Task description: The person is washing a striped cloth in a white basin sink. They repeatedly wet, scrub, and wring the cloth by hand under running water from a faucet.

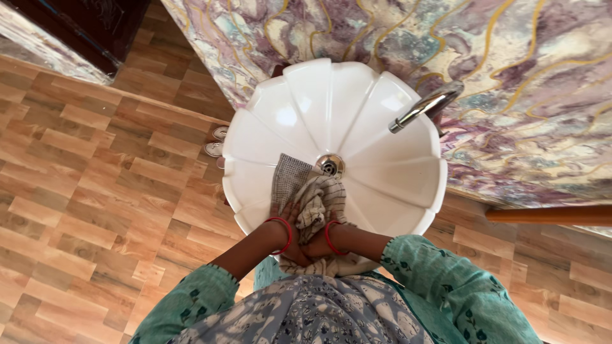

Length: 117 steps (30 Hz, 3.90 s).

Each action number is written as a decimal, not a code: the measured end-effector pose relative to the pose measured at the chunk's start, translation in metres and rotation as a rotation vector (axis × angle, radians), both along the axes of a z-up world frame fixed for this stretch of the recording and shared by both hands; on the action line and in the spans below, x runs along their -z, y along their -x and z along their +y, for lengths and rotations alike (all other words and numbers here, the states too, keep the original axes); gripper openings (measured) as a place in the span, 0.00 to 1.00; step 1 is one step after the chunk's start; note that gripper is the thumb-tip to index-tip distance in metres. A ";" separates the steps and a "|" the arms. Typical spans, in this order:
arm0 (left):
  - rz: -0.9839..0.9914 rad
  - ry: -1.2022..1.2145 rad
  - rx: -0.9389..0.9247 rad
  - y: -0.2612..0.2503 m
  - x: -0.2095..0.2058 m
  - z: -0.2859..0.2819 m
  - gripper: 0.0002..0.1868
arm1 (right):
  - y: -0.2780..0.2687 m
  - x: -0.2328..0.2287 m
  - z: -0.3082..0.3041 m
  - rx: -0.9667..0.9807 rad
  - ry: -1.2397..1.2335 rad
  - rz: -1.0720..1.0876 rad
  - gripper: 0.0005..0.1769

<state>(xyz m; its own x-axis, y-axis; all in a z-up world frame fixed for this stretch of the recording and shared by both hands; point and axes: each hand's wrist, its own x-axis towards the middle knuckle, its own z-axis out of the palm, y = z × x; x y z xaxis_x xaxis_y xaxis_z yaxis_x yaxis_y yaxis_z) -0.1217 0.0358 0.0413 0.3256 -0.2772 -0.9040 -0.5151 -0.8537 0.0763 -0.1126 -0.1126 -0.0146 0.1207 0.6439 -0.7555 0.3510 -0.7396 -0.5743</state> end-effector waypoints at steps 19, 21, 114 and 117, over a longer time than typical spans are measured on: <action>-0.389 -0.067 -0.120 -0.096 0.015 0.014 0.79 | -0.111 0.042 0.032 -0.148 0.161 -0.624 0.51; -0.434 -0.055 -0.130 -0.100 0.017 0.014 0.79 | -0.119 0.039 0.033 -0.142 0.196 -0.616 0.50; -0.205 0.243 -0.344 -0.013 0.040 -0.098 0.68 | -0.045 -0.019 -0.081 -0.094 0.318 -0.384 0.54; -0.316 0.284 -0.297 -0.029 0.044 -0.091 0.70 | -0.060 -0.011 -0.074 -0.025 0.331 -0.435 0.52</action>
